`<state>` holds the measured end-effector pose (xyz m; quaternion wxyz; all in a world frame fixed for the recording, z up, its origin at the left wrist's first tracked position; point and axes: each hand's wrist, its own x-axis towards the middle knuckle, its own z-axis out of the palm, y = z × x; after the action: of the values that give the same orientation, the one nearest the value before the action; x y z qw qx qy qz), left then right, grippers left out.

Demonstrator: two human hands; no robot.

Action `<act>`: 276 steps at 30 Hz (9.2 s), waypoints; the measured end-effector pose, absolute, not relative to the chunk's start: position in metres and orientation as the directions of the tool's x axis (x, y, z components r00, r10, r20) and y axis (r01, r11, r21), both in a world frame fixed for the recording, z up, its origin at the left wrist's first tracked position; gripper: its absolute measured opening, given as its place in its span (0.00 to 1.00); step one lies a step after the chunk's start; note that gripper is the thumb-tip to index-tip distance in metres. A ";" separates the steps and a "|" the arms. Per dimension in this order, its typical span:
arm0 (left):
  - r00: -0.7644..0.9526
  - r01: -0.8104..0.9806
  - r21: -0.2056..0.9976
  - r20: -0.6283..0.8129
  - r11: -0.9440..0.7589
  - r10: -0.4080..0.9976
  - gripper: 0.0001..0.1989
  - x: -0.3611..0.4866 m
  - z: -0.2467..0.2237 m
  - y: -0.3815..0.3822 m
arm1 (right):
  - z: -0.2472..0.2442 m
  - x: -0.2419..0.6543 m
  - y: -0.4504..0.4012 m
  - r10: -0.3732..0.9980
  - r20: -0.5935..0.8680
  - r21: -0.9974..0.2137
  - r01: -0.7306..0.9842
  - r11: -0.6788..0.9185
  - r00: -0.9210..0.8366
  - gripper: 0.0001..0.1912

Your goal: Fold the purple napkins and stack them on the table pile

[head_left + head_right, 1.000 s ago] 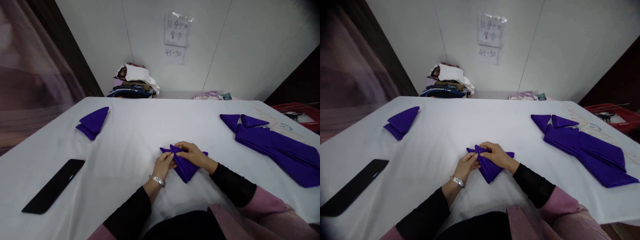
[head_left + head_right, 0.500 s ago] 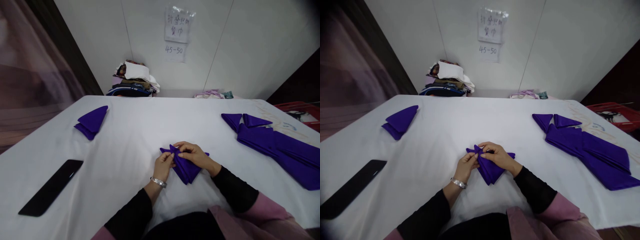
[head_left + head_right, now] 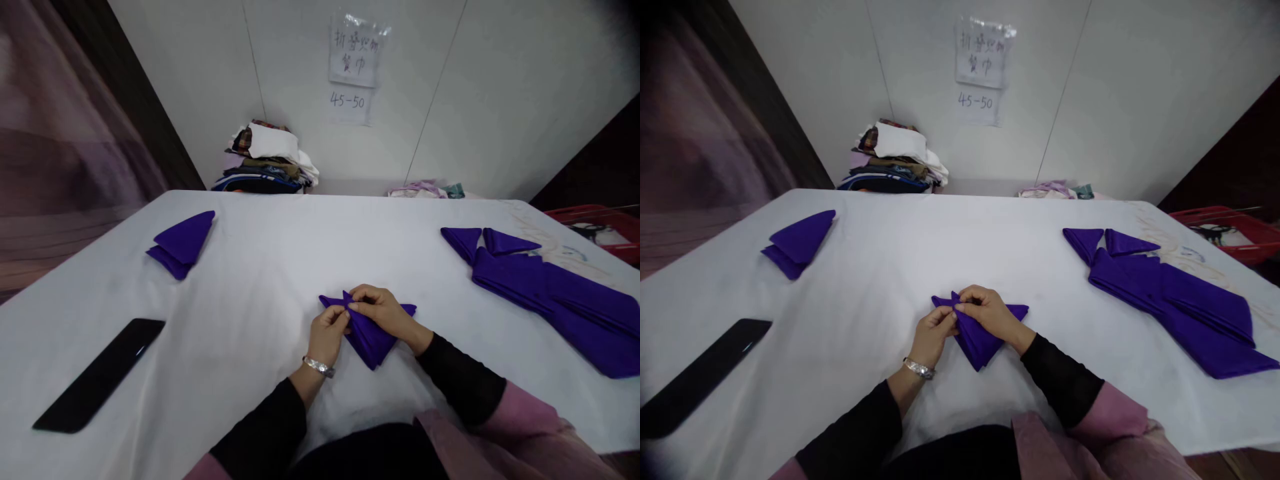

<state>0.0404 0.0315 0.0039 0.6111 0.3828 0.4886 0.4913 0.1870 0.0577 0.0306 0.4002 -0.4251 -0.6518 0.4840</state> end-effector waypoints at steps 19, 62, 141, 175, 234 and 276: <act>0.161 -0.139 0.964 -0.205 0.228 0.965 0.13 0.038 0.011 0.042 | 0.023 0.191 0.064 0.961 0.067 -0.987 0.125 0.104 -0.268 0.24; 0.441 0.777 0.446 0.115 -0.443 0.890 0.11 -0.033 0.023 0.081 | 0.001 0.301 0.045 0.984 0.174 -0.693 0.715 0.091 0.044 0.13; 0.504 0.799 0.313 0.118 -0.514 0.856 0.14 0.001 0.003 0.078 | 0.007 0.285 0.073 0.923 0.167 -0.477 0.791 0.384 -0.348 0.06; 0.699 0.618 0.385 0.131 -0.686 0.703 0.23 0.053 0.011 0.024 | 0.008 0.328 0.057 0.981 -0.174 -0.822 0.562 -0.096 -0.087 0.07; 0.553 -0.131 0.769 -0.468 0.626 0.689 0.12 0.081 0.012 0.023 | 0.040 0.245 0.046 0.908 -0.203 -0.949 -0.155 -0.275 -0.365 0.26; 0.400 0.651 0.754 -0.245 -0.086 0.883 0.09 0.024 0.027 -0.013 | 0.017 0.226 0.071 0.994 -0.087 -0.952 0.301 -0.061 -0.072 0.08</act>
<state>0.0245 -0.0132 0.0267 0.4196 0.7237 0.5302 0.1381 0.2264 0.0714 0.0169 0.3780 -0.5666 -0.5714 0.4577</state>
